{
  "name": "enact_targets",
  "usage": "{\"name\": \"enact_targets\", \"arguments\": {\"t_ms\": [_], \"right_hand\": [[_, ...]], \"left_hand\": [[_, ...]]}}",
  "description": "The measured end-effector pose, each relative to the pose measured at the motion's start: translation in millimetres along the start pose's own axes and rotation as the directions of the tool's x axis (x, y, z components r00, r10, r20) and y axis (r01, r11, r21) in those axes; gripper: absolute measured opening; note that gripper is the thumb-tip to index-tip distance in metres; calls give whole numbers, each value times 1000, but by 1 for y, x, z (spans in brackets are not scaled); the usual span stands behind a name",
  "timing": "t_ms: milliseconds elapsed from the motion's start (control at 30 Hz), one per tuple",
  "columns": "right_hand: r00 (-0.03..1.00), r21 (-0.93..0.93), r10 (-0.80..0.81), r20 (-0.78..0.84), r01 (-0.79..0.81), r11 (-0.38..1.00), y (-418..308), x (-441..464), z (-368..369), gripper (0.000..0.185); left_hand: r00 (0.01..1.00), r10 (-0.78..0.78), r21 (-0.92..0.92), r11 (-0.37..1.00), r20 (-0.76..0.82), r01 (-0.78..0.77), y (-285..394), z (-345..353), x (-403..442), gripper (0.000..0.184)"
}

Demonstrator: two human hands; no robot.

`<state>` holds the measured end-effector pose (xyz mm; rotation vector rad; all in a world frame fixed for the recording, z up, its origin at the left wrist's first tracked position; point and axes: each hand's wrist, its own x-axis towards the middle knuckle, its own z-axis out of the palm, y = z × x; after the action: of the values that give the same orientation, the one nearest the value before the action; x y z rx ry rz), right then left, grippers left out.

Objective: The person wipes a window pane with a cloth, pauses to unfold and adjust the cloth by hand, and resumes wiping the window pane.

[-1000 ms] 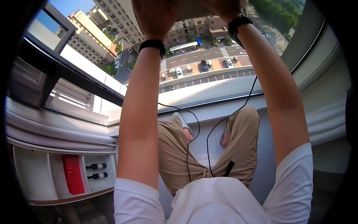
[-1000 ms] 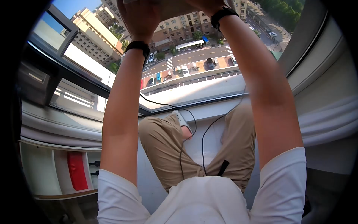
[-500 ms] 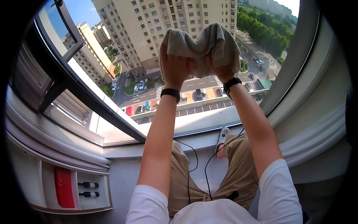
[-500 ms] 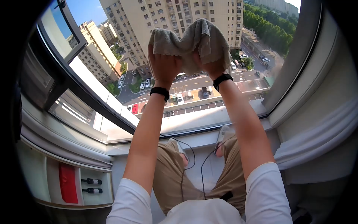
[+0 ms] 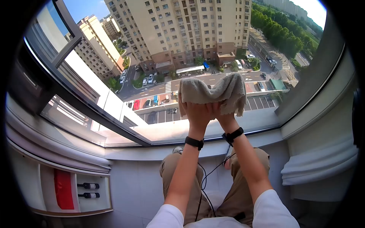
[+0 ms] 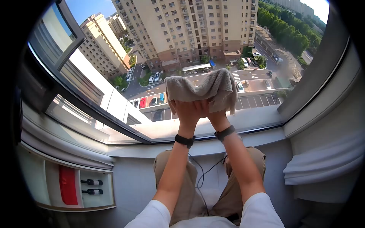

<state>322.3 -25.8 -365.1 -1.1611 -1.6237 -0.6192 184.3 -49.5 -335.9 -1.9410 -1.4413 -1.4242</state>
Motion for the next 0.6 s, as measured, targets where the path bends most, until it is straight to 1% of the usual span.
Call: {"name": "enact_targets", "arguments": {"t_ms": [33, 100, 167, 200, 233, 300, 333, 400, 433, 467, 500, 533, 567, 600], "right_hand": [[1000, -8, -9, -16, 9, 1000, -5, 11, -5, 66], [991, -58, -69, -118, 63, 996, -5, 45, -23, 60], [990, 80, -84, -112, 93, 992, -1, 70, -42, 55], [996, 167, -48, -81, 61, 984, -2, 72, -40, 53], [999, 251, -12, -50, 25, 968, -3, 74, -37, 52], [987, 419, 123, 104, -156, 894, -8, 65, -21, 51], [995, 196, 43, -86, -25, 980, -21, 60, -15, 38], [994, 49, -106, 13, 105, 993, -41, 49, -14, 29], [998, 125, -34, 50, 27, 992, -56, 49, -18, 23], [995, 194, 39, 87, -55, 979, -72, 48, -22, 17], [973, 73, -38, 229, 22, 997, -79, 45, -20, 27], [976, 39, -75, 207, 69, 997, -81, 44, -20, 29], [976, 2, -111, 185, 113, 994, -82, 43, -20, 32], [977, 61, -101, 189, 91, 994, -77, 44, -23, 32]], "left_hand": [[1000, 26, -32, 999, -9, -27, 2, -4, 11, 54], [997, 70, -82, 994, -32, -73, 1, -29, 37, 50], [994, 80, -51, 995, -76, -84, -4, -49, 52, 47], [991, 89, -31, 995, -100, -93, -10, -56, 56, 45], [993, 74, 28, 997, -87, -72, -19, -59, 55, 44], [997, 42, 141, 990, -63, -32, -36, -59, 47, 42], [997, 59, 154, 987, -41, -52, -40, -61, 41, 42], [996, -46, 33, 998, -82, 49, -42, -54, 33, 43], [990, -102, -29, 995, -98, 100, -38, -52, 29, 44], [985, -115, -32, 993, -130, 112, -32, -47, 27, 45], [979, -127, -35, 992, -162, 123, -22, -42, 27, 46], [972, -139, -37, 990, -191, 134, -16, -41, 27, 47], [970, -145, 14, 989, -197, 150, -14, -43, 26, 48], [968, -148, 63, 985, -204, 164, -13, -43, 25, 50]]}}
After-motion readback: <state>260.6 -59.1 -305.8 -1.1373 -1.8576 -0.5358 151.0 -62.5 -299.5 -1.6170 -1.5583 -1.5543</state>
